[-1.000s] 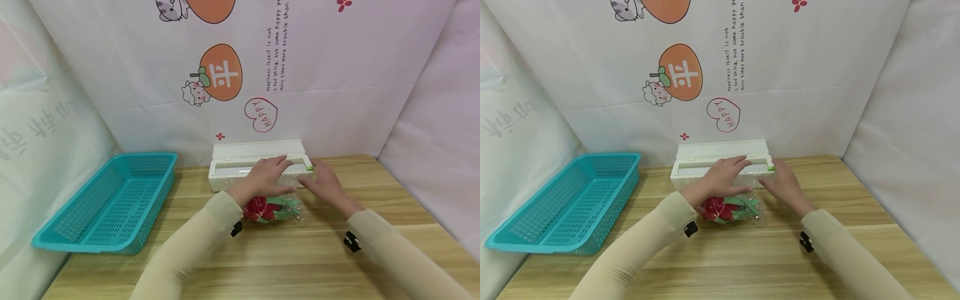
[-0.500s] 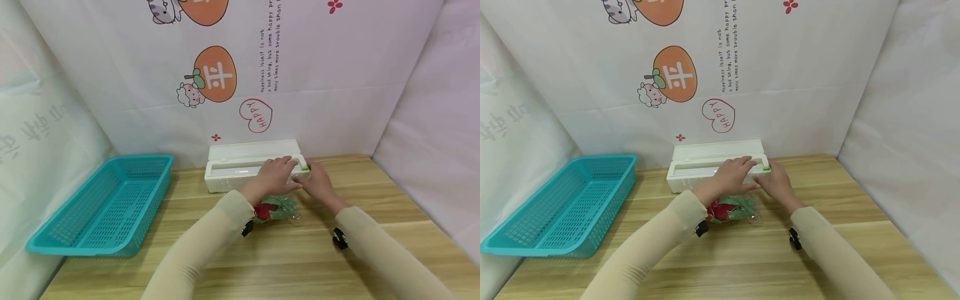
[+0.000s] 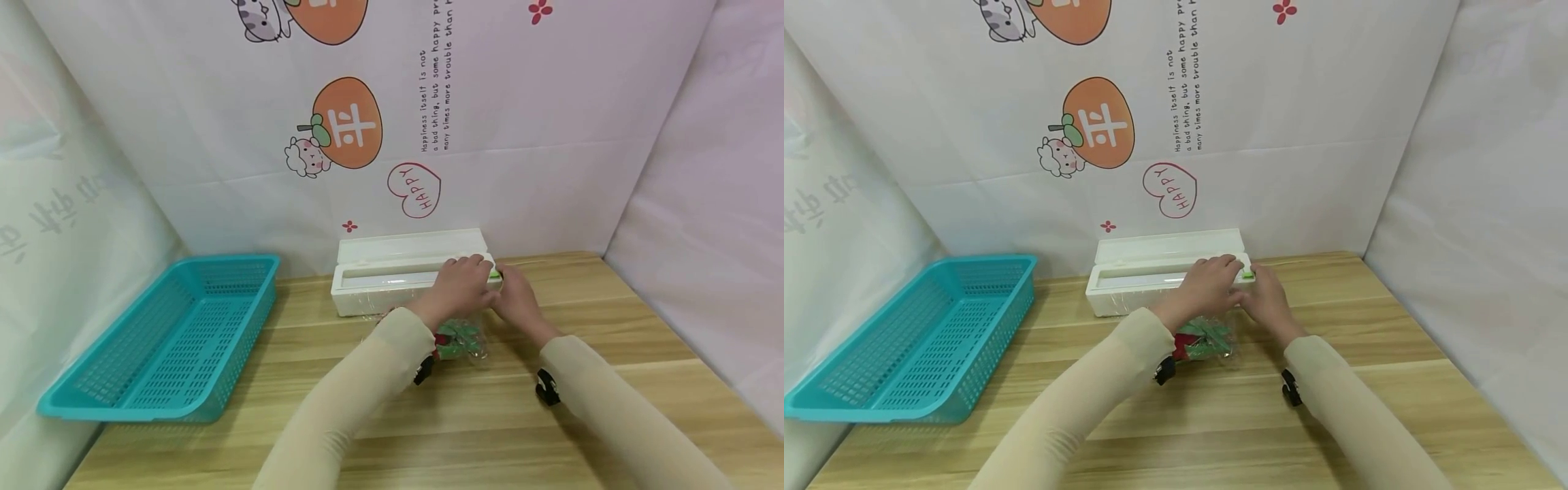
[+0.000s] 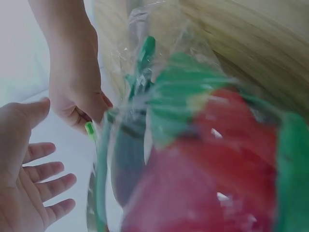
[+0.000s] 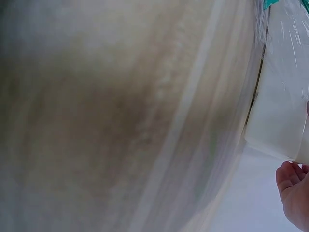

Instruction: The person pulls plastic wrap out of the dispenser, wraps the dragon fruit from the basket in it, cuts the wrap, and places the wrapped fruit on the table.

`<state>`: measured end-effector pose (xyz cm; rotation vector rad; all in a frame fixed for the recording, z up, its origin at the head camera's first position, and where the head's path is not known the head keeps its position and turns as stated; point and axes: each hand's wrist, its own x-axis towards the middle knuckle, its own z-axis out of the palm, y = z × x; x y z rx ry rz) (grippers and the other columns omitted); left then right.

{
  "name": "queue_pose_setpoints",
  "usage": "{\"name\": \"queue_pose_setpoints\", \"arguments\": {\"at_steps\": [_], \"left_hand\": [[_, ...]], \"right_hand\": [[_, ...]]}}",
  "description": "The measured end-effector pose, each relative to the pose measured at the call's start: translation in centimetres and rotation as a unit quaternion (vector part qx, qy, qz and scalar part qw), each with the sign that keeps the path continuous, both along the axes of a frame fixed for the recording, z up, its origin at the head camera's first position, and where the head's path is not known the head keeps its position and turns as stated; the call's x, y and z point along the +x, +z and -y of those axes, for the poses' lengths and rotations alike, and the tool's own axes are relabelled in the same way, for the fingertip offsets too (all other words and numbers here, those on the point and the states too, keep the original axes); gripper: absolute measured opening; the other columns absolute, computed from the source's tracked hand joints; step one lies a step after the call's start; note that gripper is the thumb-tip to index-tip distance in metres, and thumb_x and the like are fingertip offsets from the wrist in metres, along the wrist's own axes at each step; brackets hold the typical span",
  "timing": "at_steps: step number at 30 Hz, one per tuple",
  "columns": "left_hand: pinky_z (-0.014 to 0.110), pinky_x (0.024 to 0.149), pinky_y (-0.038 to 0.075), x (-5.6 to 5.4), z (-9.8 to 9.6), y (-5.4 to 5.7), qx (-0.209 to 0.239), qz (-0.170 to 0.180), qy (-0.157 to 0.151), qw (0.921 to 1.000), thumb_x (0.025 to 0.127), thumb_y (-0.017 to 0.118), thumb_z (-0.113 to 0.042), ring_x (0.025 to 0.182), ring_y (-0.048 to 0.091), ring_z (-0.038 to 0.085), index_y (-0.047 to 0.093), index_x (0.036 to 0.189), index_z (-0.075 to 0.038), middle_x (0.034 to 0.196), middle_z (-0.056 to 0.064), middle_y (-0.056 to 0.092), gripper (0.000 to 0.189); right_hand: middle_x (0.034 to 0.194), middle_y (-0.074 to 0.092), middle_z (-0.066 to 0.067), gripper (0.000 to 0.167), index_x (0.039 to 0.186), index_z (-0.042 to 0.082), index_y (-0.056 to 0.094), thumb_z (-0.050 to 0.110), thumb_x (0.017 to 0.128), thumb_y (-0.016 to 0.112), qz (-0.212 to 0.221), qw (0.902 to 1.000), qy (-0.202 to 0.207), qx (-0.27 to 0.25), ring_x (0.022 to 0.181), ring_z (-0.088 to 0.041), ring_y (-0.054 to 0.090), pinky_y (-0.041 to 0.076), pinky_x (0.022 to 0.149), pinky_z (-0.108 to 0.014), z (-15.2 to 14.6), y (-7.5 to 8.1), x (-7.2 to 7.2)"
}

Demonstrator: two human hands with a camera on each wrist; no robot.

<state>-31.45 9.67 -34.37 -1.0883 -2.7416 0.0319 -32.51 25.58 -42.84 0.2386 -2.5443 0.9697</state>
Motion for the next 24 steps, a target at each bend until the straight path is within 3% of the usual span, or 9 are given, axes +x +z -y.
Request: {"name": "queue_pose_setpoints", "arguments": {"at_steps": [5,9,17,24], "left_hand": [[0.037,0.089,0.046,-0.4,-1.6,-0.5,0.009,-0.003,0.033,0.9994,0.095,0.055,-0.042,0.103,0.057,0.017,0.061,0.118,-0.016,0.114,-0.001,0.058,0.036],[0.035,0.084,0.047,-0.6,-2.7,-1.2,0.003,-0.007,0.054,0.9985,0.098,0.052,-0.038,0.094,0.058,0.016,0.063,0.115,-0.019,0.103,-0.002,0.058,0.028],[0.034,0.082,0.045,-0.7,-3.6,-2.0,0.003,-0.009,0.092,0.9957,0.099,0.052,-0.033,0.093,0.058,0.018,0.063,0.116,-0.018,0.102,-0.001,0.059,0.025],[0.034,0.081,0.047,-1.0,-4.1,-2.5,0.004,-0.017,0.106,0.9942,0.098,0.053,-0.034,0.095,0.058,0.017,0.064,0.114,-0.018,0.102,-0.001,0.059,0.024]], "right_hand": [[0.126,0.05,-0.034,0.05,0.128,-0.016,0.049,0.002,0.082,0.059,0.014,0.9999,-0.004,-0.007,0.12,-0.048,0.044,0.036,0.102,-0.057,-0.1,0.2,0.0],[0.126,0.052,-0.031,0.045,0.126,-0.013,0.052,0.002,0.084,0.057,0.022,0.9997,-0.009,-0.004,0.12,-0.046,0.046,0.037,0.101,-0.056,0.0,0.1,0.0],[0.117,0.056,-0.028,0.041,0.12,-0.011,0.057,0.003,0.082,0.062,0.004,0.9999,-0.012,0.002,0.111,-0.043,0.052,0.042,0.095,-0.054,0.1,-0.4,-0.4],[0.122,0.053,-0.03,0.048,0.126,-0.012,0.053,0.001,0.081,0.062,-0.006,0.9999,-0.013,-0.006,0.116,-0.044,0.049,0.039,0.099,-0.055,-0.1,-0.6,-0.4]]}}
